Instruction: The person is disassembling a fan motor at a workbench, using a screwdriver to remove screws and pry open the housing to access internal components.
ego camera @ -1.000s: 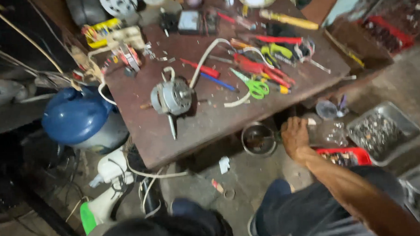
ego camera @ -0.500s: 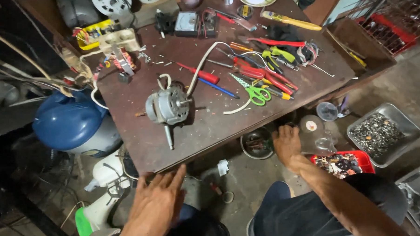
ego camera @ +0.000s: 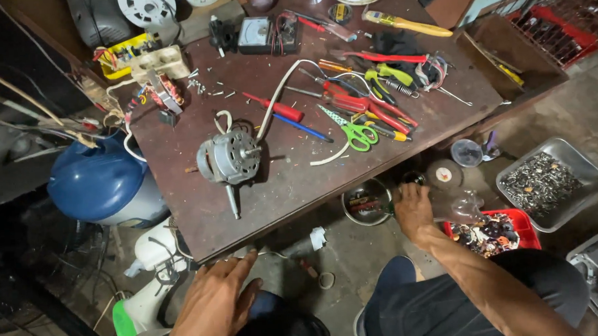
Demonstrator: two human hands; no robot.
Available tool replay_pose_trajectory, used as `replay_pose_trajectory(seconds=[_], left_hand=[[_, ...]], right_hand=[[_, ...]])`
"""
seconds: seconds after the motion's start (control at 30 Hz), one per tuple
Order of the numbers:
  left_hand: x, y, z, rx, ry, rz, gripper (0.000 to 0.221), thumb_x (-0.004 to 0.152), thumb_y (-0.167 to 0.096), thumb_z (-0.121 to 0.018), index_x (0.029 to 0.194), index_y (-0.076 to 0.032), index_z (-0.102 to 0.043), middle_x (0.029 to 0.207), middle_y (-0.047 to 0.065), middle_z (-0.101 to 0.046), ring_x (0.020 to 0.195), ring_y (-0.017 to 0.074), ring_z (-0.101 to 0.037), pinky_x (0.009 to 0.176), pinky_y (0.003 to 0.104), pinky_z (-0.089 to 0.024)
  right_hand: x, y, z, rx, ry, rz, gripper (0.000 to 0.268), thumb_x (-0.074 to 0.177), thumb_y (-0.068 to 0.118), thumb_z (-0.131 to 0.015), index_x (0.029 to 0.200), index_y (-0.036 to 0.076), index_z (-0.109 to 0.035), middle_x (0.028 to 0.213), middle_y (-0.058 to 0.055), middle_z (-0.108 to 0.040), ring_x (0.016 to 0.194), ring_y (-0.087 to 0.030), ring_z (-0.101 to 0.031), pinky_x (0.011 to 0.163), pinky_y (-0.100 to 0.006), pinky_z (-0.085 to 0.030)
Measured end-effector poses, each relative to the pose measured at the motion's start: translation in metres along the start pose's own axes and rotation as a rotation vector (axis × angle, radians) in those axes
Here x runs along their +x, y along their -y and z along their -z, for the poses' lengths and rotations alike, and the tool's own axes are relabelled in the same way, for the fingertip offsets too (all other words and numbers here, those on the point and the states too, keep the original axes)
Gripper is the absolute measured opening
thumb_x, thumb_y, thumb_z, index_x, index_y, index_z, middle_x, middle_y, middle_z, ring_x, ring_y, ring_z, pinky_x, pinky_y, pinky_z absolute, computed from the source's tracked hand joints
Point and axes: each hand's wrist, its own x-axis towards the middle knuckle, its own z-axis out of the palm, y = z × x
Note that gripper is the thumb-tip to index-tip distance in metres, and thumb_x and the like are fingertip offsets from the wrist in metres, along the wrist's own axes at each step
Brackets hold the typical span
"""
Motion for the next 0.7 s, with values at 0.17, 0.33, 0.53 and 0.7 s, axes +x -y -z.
replay_pose_trajectory(seconds=[0.17, 0.33, 0.53, 0.7], left_hand=[[0.000, 0.001, -0.004, 0.006, -0.058, -0.034, 0.055, 0.093, -0.038, -0.062, 0.142, -0.017, -0.050, 0.102, 0.010, -0.068, 0.088, 0.0361, -0.067, 0.080, 0.045, -0.049], [-0.005, -0.003, -0.002, 0.013, -0.092, -0.019, 0.055, 0.093, -0.039, -0.061, 0.142, -0.017, -0.050, 0.110, 0.010, -0.068, 0.097, 0.0362, -0.066, 0.089, 0.048, -0.048], [-0.004, -0.009, 0.000, 0.038, -0.156, -0.027, 0.056, 0.093, -0.042, -0.060, 0.142, -0.017, -0.051, 0.117, 0.009, -0.068, 0.111, 0.0334, -0.063, 0.091, 0.047, -0.047], [0.001, -0.011, 0.000, 0.112, -0.238, -0.163, 0.055, 0.092, -0.041, -0.060, 0.139, -0.013, -0.052, 0.093, 0.006, -0.067, 0.085, 0.0317, -0.064, 0.078, 0.042, -0.048]], right_hand=[[-0.005, -0.006, -0.001, 0.144, 0.077, -0.027, 0.064, 0.087, 0.020, -0.062, 0.146, 0.028, -0.040, 0.126, -0.006, -0.051, 0.116, -0.026, -0.043, 0.087, -0.044, -0.032], [-0.016, -0.022, -0.015, 0.421, 0.158, 0.010, 0.056, 0.086, 0.020, -0.061, 0.140, 0.025, -0.047, 0.128, -0.010, -0.050, 0.118, -0.028, -0.045, 0.087, -0.045, -0.035], [-0.044, -0.037, -0.032, 0.844, 0.159, -0.090, 0.092, 0.070, 0.043, -0.090, 0.148, 0.026, -0.044, 0.118, -0.011, -0.056, 0.112, -0.028, -0.046, 0.091, -0.042, -0.034], [-0.057, -0.046, -0.042, 1.046, 0.121, -0.130, 0.085, 0.072, 0.047, -0.082, 0.144, 0.022, -0.044, 0.141, -0.010, -0.051, 0.122, -0.033, -0.045, 0.097, -0.051, -0.043]])
